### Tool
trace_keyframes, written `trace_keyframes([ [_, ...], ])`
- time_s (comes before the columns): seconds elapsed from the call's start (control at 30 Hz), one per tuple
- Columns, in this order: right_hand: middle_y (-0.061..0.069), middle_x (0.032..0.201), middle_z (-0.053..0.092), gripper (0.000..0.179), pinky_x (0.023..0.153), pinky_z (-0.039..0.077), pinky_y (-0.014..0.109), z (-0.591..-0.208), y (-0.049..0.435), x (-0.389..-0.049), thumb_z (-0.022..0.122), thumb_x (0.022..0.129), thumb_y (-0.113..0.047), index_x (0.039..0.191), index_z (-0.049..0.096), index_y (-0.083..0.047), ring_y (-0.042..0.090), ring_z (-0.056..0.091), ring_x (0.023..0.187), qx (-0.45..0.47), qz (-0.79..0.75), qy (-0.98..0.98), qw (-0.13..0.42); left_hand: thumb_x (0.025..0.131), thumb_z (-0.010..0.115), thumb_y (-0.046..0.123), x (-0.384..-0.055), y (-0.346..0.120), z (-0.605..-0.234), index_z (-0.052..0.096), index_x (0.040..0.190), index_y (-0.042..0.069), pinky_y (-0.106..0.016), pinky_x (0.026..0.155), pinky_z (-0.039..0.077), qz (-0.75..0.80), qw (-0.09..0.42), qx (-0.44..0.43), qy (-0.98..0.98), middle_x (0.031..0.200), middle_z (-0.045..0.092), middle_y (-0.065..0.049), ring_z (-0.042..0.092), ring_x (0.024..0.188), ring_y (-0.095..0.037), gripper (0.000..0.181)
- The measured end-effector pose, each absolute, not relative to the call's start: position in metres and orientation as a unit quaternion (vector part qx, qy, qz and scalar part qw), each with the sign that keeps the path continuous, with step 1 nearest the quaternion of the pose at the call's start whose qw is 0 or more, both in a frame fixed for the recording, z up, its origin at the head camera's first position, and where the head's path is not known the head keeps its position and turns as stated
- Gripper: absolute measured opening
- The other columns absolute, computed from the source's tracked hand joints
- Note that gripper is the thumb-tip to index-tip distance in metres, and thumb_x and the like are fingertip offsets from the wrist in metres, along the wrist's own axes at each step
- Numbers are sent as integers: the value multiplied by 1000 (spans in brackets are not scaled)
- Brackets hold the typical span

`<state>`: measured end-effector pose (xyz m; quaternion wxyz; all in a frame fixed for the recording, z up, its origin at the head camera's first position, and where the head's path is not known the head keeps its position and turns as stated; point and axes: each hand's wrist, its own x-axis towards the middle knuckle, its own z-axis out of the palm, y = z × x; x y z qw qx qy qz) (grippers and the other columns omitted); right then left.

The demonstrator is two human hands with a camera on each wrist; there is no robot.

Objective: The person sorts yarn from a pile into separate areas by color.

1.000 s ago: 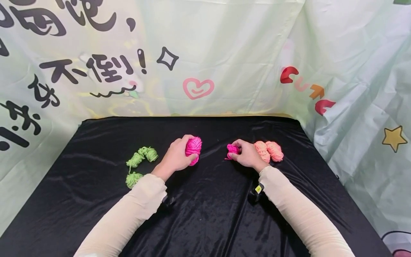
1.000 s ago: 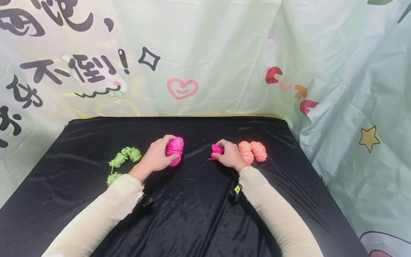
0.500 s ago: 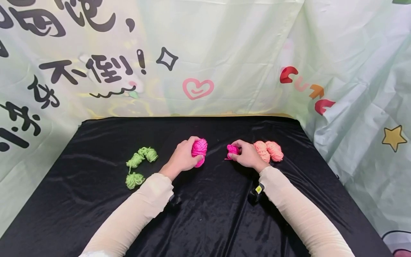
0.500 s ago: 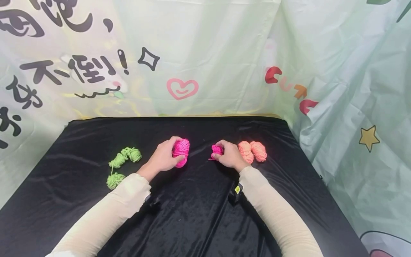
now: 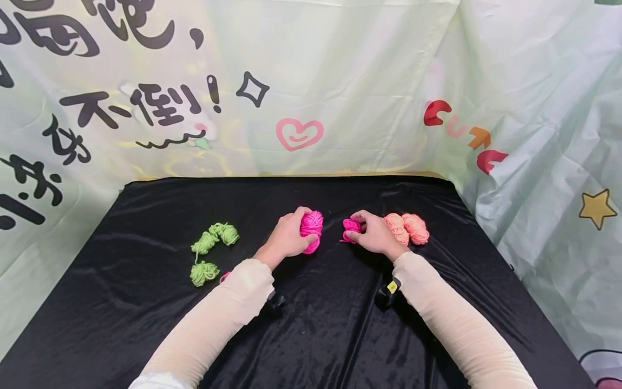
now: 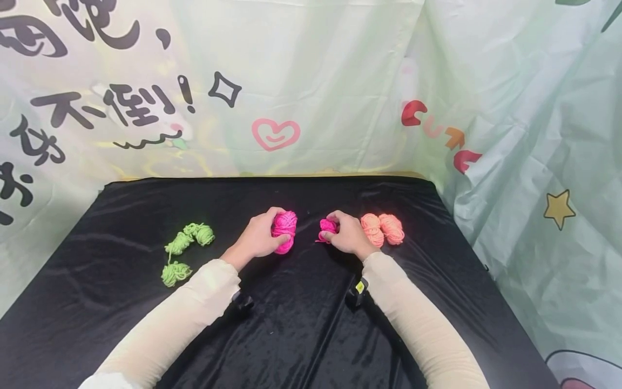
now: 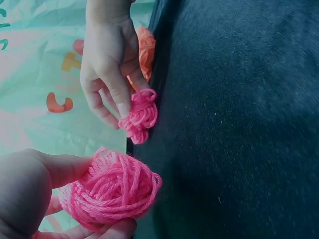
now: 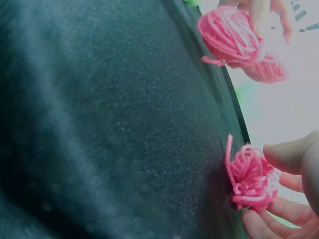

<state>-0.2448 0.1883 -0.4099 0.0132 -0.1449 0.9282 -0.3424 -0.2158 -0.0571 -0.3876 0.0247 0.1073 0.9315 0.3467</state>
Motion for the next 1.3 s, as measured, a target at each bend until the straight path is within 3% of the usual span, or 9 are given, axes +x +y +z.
trace_keyframes([
  [0.57, 19, 116, 62, 42, 87, 50, 45, -405, 187, -246, 71, 87, -19, 121, 58, 1, 31, 64, 98, -150, -352, 924, 9, 84, 75, 27, -230, -38, -397, 48, 134, 12, -38, 89, 49, 342, 33, 106, 933, 116, 59, -13, 57, 106, -27, 59],
  [1.3, 20, 125, 59, 40, 91, 48, 47, -403, 190, -245, 58, 97, -25, 127, 56, 2, 34, 62, 105, -133, -363, 922, 20, 87, 72, 31, -240, -15, -407, 48, 135, 10, -36, 88, 51, 376, 41, 91, 921, 116, 63, -12, 61, 101, -25, 58],
])
